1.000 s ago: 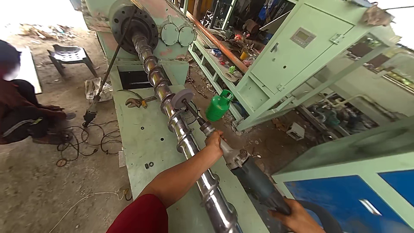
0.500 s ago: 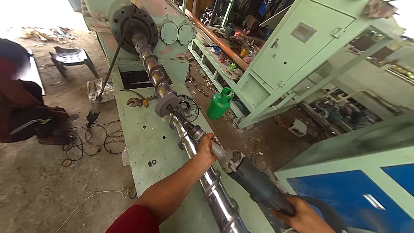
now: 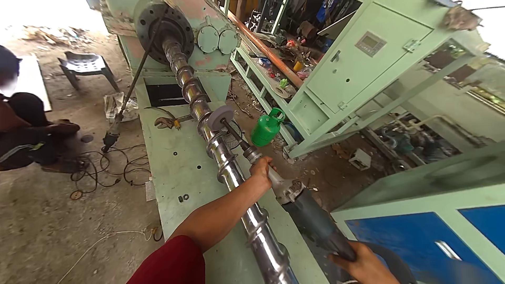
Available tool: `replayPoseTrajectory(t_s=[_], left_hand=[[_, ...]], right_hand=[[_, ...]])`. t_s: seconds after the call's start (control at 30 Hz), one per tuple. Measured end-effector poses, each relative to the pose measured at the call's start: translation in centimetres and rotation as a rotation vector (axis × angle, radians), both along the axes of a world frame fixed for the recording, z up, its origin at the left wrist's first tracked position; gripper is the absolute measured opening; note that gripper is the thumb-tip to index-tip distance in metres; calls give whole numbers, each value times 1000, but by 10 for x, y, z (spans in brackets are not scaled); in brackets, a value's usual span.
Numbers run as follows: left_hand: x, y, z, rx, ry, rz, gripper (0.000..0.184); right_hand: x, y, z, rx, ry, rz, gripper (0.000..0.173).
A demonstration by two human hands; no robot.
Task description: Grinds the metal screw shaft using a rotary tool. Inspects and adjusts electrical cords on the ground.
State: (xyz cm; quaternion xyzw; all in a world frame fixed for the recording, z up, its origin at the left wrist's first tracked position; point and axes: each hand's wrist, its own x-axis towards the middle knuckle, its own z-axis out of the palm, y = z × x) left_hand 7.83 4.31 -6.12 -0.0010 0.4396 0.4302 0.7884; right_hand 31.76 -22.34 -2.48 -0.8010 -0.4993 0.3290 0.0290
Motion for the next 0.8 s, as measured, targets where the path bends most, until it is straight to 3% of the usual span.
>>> replayPoseTrajectory(t_s=[0.8], left_hand=[[-30, -32, 9, -2, -58, 70, 8]], right_hand=[[-17, -13, 21, 18, -102, 108, 44]])
